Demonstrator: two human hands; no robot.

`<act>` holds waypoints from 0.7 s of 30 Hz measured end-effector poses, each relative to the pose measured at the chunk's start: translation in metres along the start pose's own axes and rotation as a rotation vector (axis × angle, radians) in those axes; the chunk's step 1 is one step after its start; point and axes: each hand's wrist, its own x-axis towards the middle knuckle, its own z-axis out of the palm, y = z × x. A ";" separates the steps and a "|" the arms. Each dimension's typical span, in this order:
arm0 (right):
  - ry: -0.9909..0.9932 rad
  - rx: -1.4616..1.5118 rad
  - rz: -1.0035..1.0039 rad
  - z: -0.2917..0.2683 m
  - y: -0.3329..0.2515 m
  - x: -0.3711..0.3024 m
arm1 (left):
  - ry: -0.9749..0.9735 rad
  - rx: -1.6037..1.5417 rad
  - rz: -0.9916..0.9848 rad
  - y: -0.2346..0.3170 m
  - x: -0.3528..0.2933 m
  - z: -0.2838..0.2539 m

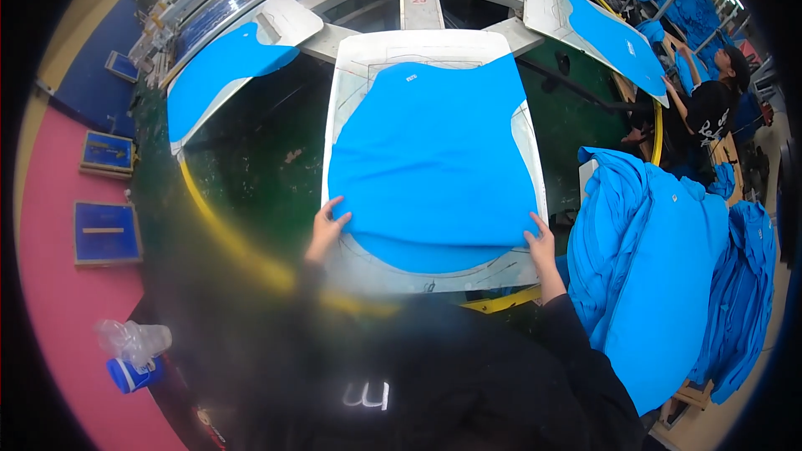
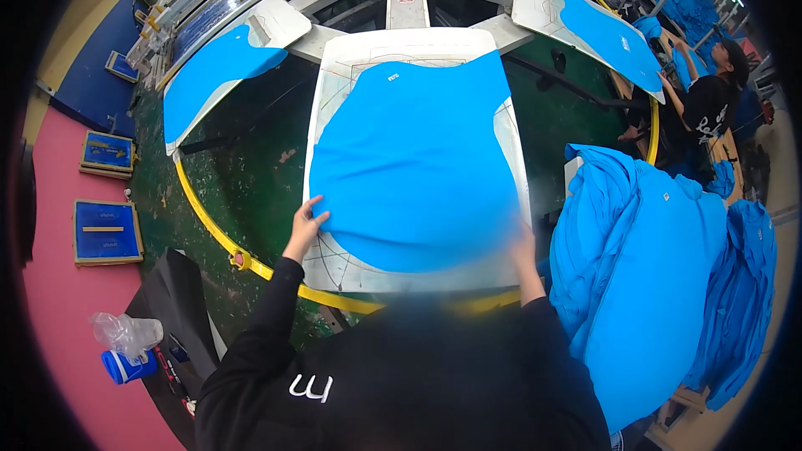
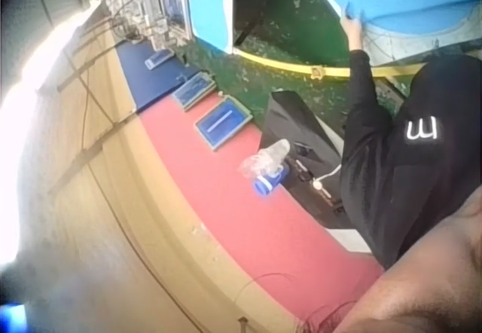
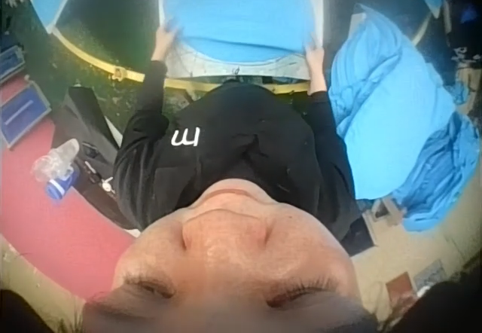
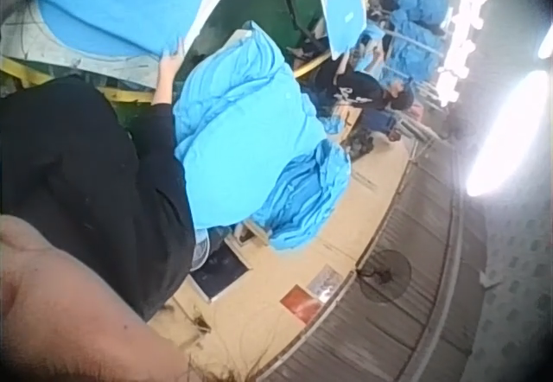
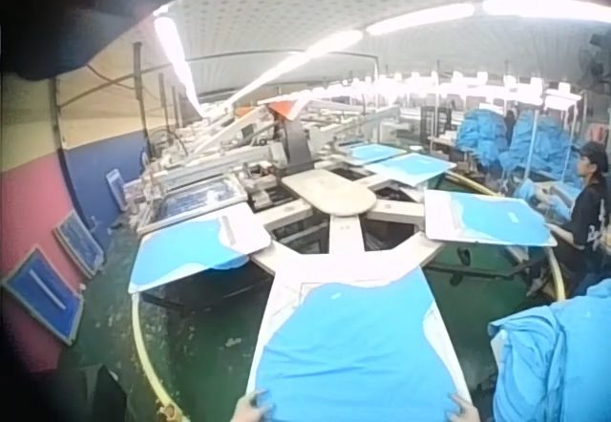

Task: Loading garment pieces onto a carousel screen printing machine.

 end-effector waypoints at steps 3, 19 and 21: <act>-0.057 -0.259 -0.016 0.001 0.014 -0.008 | 0.050 0.159 -0.128 0.005 -0.030 0.031; -0.085 -0.284 0.035 0.006 0.005 -0.038 | 0.007 0.087 -0.091 0.003 -0.090 -0.005; -0.106 -0.299 0.038 0.002 0.009 -0.043 | 0.018 0.097 -0.096 0.000 -0.094 -0.002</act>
